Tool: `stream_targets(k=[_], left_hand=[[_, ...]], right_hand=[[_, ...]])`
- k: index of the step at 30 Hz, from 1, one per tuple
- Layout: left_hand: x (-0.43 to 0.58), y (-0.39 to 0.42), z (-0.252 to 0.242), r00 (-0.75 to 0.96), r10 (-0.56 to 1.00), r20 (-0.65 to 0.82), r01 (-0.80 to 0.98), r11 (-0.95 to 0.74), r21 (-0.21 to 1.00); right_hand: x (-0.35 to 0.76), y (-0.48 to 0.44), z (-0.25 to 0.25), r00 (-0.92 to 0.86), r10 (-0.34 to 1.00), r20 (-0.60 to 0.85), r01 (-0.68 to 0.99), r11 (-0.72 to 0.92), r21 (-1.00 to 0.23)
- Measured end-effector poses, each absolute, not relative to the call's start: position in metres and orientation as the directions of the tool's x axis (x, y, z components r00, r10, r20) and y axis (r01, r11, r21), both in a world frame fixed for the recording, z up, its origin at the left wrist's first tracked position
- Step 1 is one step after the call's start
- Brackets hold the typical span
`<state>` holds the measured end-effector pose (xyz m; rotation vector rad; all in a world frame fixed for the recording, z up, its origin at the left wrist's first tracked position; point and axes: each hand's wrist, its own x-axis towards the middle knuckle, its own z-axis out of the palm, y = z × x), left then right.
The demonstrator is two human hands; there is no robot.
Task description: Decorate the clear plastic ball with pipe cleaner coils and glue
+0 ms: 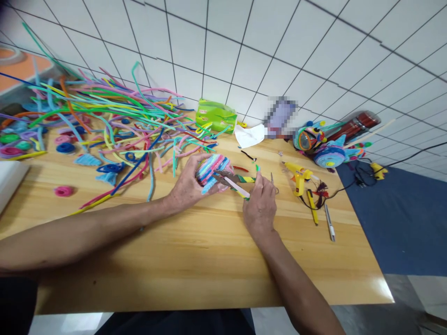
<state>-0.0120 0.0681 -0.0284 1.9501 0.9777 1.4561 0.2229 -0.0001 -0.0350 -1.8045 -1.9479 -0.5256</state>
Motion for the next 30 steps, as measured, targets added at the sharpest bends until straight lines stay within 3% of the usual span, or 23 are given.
stream_targets(k=[6,11,16,30], left_hand=[[-0.011,0.069,-0.031,0.176,0.842,0.51,0.194,-0.537,0.821],[-0.013,0.071,-0.03,0.198,0.845,0.496,0.158,-0.527,0.835],[-0.015,0.073,-0.027,0.206,0.854,0.477,0.178,-0.512,0.84],[-0.013,0.074,-0.036,0.204,0.872,0.444,0.193,-0.481,0.855]], right_hand=[[0.223,-0.003,-0.034,-0.064,0.867,0.494,0.996,0.023,0.089],[0.224,-0.003,-0.039,-0.122,0.845,0.52,0.99,0.143,0.0],[0.224,0.0,-0.044,-0.064,0.834,0.547,0.99,0.124,-0.073],[0.23,0.004,-0.045,-0.121,0.855,0.504,0.989,0.147,-0.012]])
